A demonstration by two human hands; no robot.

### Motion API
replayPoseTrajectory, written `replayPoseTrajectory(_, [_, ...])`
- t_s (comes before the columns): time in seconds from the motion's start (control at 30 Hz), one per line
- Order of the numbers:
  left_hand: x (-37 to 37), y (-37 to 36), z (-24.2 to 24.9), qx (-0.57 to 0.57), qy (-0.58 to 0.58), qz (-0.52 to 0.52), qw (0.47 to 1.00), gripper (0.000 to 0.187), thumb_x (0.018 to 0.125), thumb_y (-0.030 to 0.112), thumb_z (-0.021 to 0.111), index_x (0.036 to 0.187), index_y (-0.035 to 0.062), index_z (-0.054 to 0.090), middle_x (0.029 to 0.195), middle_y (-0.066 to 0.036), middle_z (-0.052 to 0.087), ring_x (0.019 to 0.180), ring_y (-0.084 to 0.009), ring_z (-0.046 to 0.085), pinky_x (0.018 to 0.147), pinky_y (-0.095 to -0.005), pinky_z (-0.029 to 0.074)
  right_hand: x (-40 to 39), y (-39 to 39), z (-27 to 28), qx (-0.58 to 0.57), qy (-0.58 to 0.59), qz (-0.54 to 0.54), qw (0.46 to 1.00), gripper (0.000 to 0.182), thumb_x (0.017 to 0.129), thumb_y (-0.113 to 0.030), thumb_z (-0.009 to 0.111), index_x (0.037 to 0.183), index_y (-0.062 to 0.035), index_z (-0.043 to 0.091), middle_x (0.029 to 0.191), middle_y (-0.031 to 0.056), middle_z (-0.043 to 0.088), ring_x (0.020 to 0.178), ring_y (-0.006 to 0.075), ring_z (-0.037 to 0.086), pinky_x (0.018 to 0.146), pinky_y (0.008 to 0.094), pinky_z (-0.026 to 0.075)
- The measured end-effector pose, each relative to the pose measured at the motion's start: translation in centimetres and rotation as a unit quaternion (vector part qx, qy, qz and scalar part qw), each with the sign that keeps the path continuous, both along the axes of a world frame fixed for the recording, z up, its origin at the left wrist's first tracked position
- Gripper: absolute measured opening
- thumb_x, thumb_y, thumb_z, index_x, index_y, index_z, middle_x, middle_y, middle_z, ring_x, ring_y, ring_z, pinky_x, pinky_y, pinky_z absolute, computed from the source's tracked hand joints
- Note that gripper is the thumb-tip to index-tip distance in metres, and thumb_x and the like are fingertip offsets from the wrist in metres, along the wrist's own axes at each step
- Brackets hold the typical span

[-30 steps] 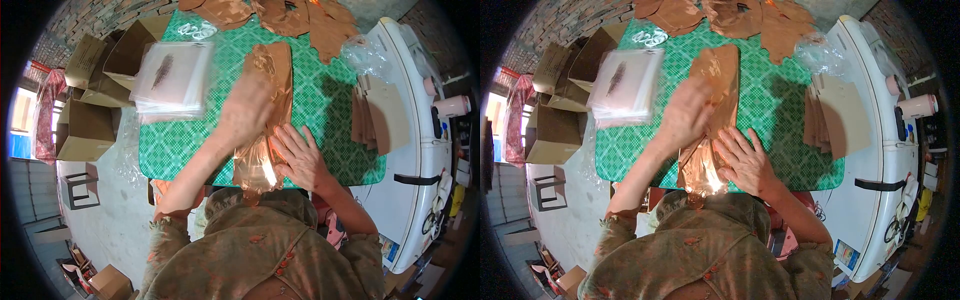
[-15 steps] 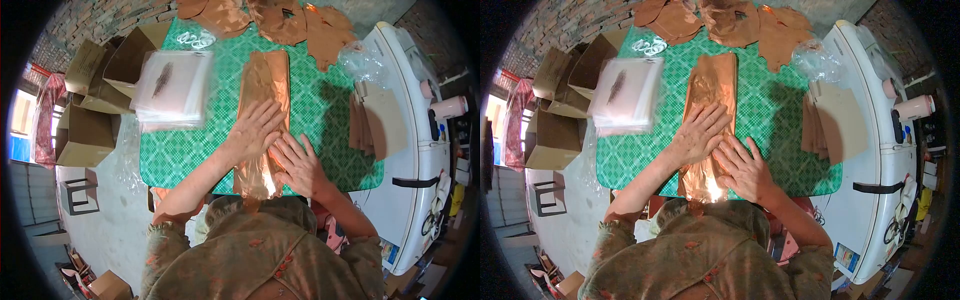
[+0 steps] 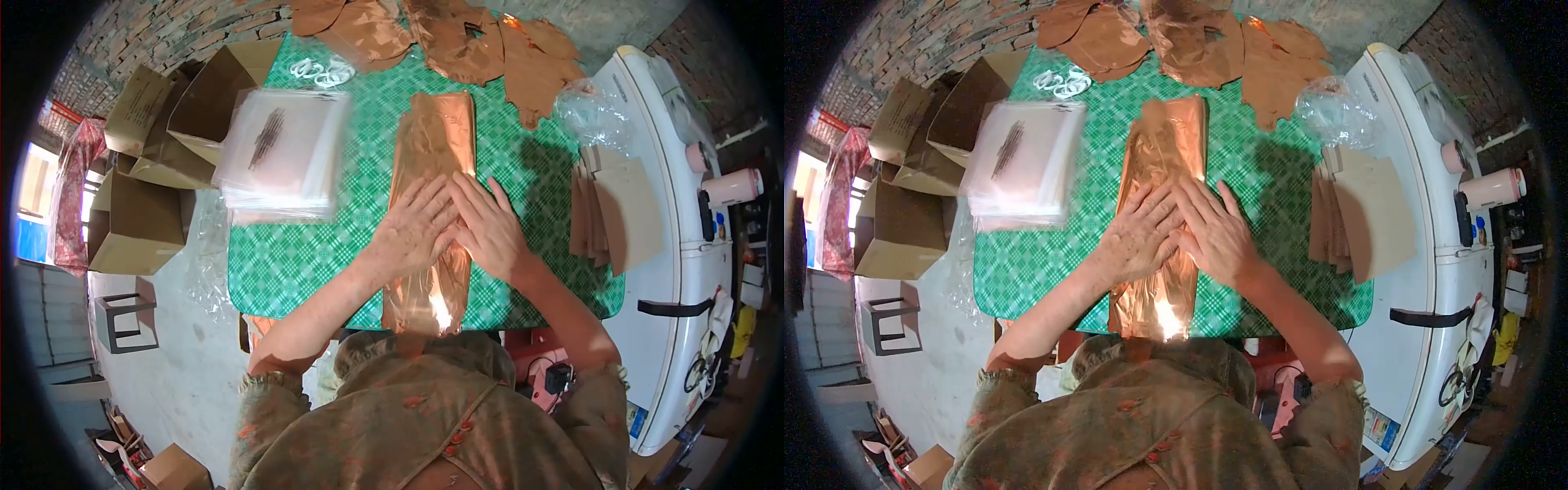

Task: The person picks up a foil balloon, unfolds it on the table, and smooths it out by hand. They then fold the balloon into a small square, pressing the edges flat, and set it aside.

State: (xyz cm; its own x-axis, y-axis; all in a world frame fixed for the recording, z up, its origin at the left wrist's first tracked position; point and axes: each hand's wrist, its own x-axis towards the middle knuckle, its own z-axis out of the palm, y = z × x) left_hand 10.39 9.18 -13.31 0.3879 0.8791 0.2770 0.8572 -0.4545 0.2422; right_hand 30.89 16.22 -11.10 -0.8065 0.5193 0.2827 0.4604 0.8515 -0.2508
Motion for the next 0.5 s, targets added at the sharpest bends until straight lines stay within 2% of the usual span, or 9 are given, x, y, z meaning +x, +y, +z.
replayPoseTrajectory(0.17, [0.0, 0.1, 0.3, -0.016, -0.007, 0.000, 1.000, 0.056, 0.107, 0.037, 0.053, 0.154, 0.0050, 0.055, 0.167, -0.015, 0.042, 0.160, -0.0322, 0.029, 0.133, -0.0511, 0.017, -0.9, 1.7, -1.1, 0.033, -0.032, -0.034, 0.998, 0.069, 0.103, -0.033, 0.062, 0.158, 0.0049, 0.041, 0.165, 0.0214, 0.043, 0.157, 0.0350, 0.035, 0.129, 0.0541, 0.023])
replayPoseTrajectory(0.27, [0.0, 0.0, 0.0, -0.011, 0.022, 0.008, 1.000, 0.054, 0.107, 0.041, 0.052, 0.151, 0.0093, 0.059, 0.168, -0.013, 0.043, 0.161, -0.0302, 0.028, 0.134, -0.0505, 0.016, -1.3, 3.5, -2.2, 0.060, -0.023, -0.046, 0.997, 0.070, 0.105, -0.034, 0.060, 0.158, 0.0071, 0.041, 0.165, 0.0228, 0.042, 0.158, 0.0350, 0.034, 0.130, 0.0540, 0.021])
replayPoseTrajectory(0.37, [0.0, 0.0, 0.1, -0.038, 0.014, 0.004, 0.999, 0.061, 0.106, 0.036, 0.053, 0.161, 0.0073, 0.047, 0.169, -0.014, 0.040, 0.161, -0.0313, 0.027, 0.134, -0.0501, 0.015, -1.7, 5.6, -2.1, 0.071, -0.043, -0.040, 0.996, 0.069, 0.107, -0.036, 0.056, 0.158, 0.0085, 0.040, 0.166, 0.0244, 0.040, 0.158, 0.0358, 0.032, 0.131, 0.0534, 0.020])
replayPoseTrajectory(0.5, [0.1, 0.0, 0.2, -0.026, 0.013, 0.003, 1.000, 0.065, 0.107, 0.035, 0.051, 0.165, 0.0097, 0.040, 0.171, -0.014, 0.037, 0.162, -0.0310, 0.026, 0.134, -0.0502, 0.014, -2.8, 8.3, -2.1, 0.051, -0.058, -0.067, 0.995, 0.070, 0.109, -0.039, 0.050, 0.159, 0.0090, 0.038, 0.172, 0.0241, 0.030, 0.161, 0.0351, 0.026, 0.132, 0.0512, 0.018])
